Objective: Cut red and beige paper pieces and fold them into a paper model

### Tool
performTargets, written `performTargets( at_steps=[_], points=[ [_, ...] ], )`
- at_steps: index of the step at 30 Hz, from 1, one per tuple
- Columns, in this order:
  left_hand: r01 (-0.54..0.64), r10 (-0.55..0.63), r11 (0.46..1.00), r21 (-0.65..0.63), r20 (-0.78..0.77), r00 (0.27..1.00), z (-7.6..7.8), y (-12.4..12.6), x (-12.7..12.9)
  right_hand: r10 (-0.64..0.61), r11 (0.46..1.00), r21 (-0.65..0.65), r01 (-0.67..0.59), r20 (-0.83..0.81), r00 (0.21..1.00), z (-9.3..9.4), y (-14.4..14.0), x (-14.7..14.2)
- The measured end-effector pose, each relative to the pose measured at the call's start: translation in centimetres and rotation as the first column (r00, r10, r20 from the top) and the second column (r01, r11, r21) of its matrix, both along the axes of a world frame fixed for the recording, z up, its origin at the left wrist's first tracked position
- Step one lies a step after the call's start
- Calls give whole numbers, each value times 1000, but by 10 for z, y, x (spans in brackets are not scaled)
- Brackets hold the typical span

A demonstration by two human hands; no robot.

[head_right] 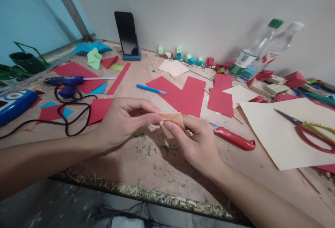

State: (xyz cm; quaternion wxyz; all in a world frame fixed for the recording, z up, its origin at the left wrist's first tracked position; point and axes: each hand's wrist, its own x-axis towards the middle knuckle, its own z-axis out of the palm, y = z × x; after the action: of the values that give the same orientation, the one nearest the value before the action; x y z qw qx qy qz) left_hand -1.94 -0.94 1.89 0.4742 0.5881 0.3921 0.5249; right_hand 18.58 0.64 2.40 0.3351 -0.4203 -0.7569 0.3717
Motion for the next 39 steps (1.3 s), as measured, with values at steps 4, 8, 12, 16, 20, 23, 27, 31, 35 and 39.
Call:
performTargets(
  at_steps=[4,8,12,16,20,23,27,31,35,39],
  points=[
    [19,-19,1000,-12,3,1000,1,-1,0,1,1000,17,0,-21,1000,-3,0,1],
    [4,-4,1000,-15,19,1000,2,0,1,0,1000,27,1,-32,999,-4,0,2],
    [-37,37,999,-11,24,999,3,1,0,61,990,-122,-78,-134,989,-2,2,1],
    [-61,61,998,-26,4,998,2,3,-1,79,911,-369,-185,-285,955,-3,5,-3],
    [-78,78,996,-36,3,997,-1,4,-1,32,856,-483,-185,-308,951,-8,8,-5],
    [-86,86,995,-51,-4,996,-3,5,0,41,855,-485,-185,-293,955,-10,8,-3],
    [-107,107,993,-45,-15,994,-2,7,-1,40,849,-488,-204,-326,944,-12,9,0],
    [-121,134,986,-113,114,984,-4,10,-1,-15,858,-468,-213,-437,899,-15,11,0],
    [-169,230,958,-230,275,933,-7,12,0,-129,926,-364,-106,-566,814,-15,9,-4],
    [-282,350,930,-235,338,873,-7,13,0,-184,974,-210,90,-485,855,-14,3,-9]
  ],
)
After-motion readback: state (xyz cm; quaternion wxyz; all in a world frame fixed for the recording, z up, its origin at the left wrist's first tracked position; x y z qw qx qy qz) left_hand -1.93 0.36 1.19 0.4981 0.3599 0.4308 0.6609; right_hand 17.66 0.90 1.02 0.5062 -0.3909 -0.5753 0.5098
